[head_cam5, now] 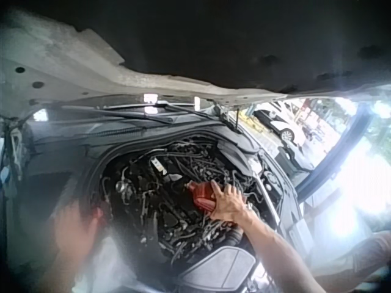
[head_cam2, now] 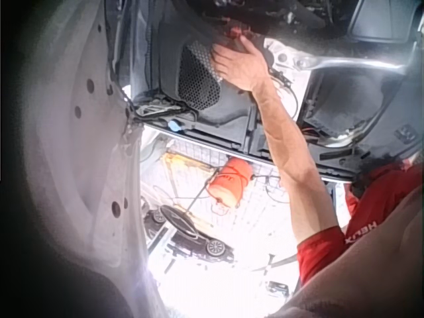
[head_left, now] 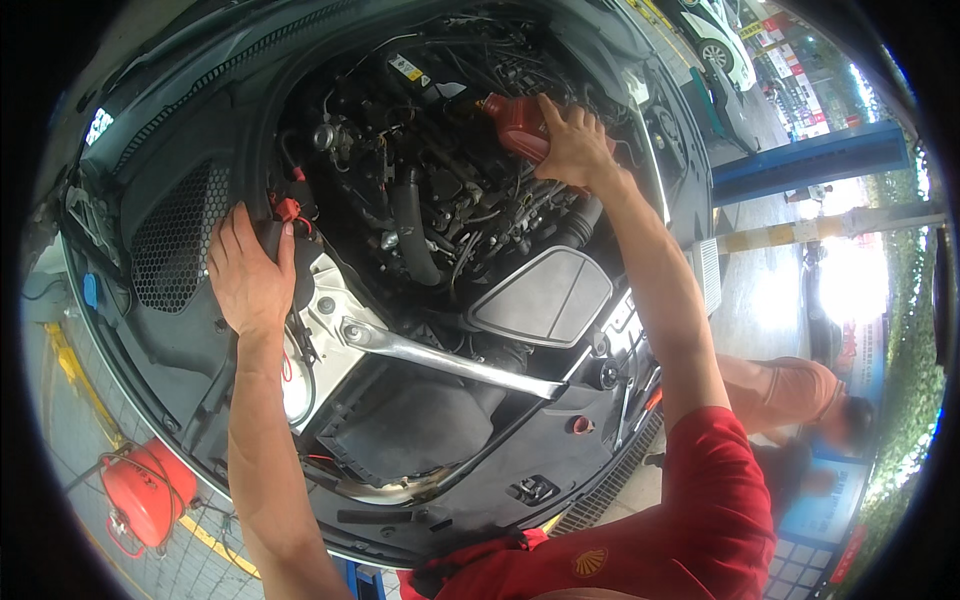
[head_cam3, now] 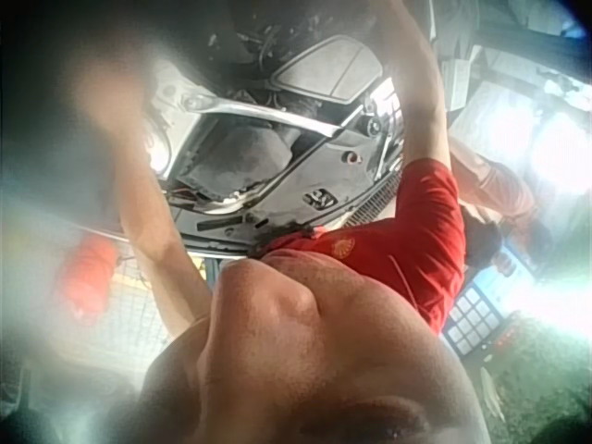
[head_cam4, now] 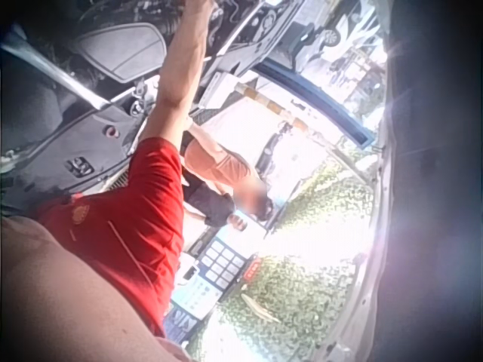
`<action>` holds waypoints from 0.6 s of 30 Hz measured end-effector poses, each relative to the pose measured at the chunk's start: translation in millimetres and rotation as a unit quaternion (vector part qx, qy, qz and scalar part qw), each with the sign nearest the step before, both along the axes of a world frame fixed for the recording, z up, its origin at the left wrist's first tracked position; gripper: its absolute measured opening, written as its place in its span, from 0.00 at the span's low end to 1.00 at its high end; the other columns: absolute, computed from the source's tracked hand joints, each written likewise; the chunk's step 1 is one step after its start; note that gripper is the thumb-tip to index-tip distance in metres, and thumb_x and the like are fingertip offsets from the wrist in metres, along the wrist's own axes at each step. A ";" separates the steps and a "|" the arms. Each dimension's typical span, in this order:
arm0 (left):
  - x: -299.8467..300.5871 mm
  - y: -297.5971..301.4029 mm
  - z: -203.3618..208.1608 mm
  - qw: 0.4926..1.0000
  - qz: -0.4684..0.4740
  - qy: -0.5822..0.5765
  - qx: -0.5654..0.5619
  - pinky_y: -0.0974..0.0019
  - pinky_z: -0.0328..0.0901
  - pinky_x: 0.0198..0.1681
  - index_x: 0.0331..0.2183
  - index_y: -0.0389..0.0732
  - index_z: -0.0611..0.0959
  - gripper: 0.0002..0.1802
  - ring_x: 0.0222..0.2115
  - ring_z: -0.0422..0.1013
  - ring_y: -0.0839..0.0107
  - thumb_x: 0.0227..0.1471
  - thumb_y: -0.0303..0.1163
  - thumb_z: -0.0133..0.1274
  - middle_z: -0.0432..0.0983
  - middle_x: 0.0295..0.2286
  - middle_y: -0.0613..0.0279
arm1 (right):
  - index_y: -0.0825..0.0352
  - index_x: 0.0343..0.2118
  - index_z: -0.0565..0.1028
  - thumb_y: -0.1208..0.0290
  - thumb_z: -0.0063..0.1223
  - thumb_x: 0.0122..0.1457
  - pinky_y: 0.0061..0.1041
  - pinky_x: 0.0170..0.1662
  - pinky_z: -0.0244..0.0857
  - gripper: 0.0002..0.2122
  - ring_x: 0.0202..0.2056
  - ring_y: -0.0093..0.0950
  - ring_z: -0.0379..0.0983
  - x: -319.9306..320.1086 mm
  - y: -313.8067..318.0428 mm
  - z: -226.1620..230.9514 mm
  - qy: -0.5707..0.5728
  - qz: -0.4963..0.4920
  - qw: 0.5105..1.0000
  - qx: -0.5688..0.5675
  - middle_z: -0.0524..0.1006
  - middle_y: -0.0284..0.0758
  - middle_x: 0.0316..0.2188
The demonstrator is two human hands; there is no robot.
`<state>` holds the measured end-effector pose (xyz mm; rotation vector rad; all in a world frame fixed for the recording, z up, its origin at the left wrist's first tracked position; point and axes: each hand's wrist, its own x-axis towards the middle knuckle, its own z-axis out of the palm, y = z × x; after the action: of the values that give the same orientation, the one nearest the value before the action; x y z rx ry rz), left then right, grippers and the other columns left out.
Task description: The person opens a red motor oil bottle and pours the contents into the engine oil filler of a white car with the hood open. They repeat this process with a second bottle after retrieving it from the floor.
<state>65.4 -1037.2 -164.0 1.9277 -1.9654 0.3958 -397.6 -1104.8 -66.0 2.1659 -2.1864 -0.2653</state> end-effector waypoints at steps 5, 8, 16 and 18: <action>0.0 0.3 0.6 1.000 -0.003 0.002 -0.002 0.49 0.63 0.67 0.65 0.37 0.72 0.38 0.64 0.67 0.52 0.68 0.56 0.56 0.74 0.59 0.52 | 0.56 0.80 0.52 0.56 0.77 0.42 0.51 0.69 0.60 0.61 0.64 0.60 0.66 0.6 -0.6 1.8 0.004 0.003 1.000 0.003 0.70 0.60 0.61; -0.3 0.4 1.5 1.000 -0.002 0.003 -0.001 0.49 0.63 0.67 0.65 0.37 0.72 0.38 0.64 0.67 0.52 0.68 0.56 0.56 0.74 0.59 0.52 | 0.56 0.80 0.52 0.56 0.77 0.42 0.51 0.69 0.59 0.61 0.64 0.59 0.66 -0.1 -1.7 1.5 0.006 0.000 1.000 0.008 0.69 0.60 0.62; -0.3 0.4 1.8 1.000 0.000 0.006 0.003 0.49 0.62 0.68 0.65 0.38 0.72 0.38 0.64 0.67 0.52 0.67 0.56 0.56 0.74 0.59 0.52 | 0.56 0.80 0.53 0.56 0.77 0.41 0.51 0.70 0.59 0.61 0.65 0.59 0.66 -0.6 -4.5 -0.8 0.023 0.013 1.000 0.000 0.69 0.60 0.63; -0.3 0.2 1.4 1.000 -0.003 0.009 0.002 0.49 0.62 0.68 0.65 0.38 0.72 0.38 0.65 0.67 0.52 0.67 0.56 0.56 0.74 0.59 0.52 | 0.56 0.80 0.53 0.56 0.77 0.41 0.51 0.69 0.59 0.61 0.64 0.59 0.66 0.1 -5.5 -1.2 0.025 0.010 1.000 0.002 0.69 0.59 0.63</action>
<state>65.0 -1037.0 -162.6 1.9209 -1.9605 0.3720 -397.5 -1110.3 -67.2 2.1583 -2.1379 -0.3205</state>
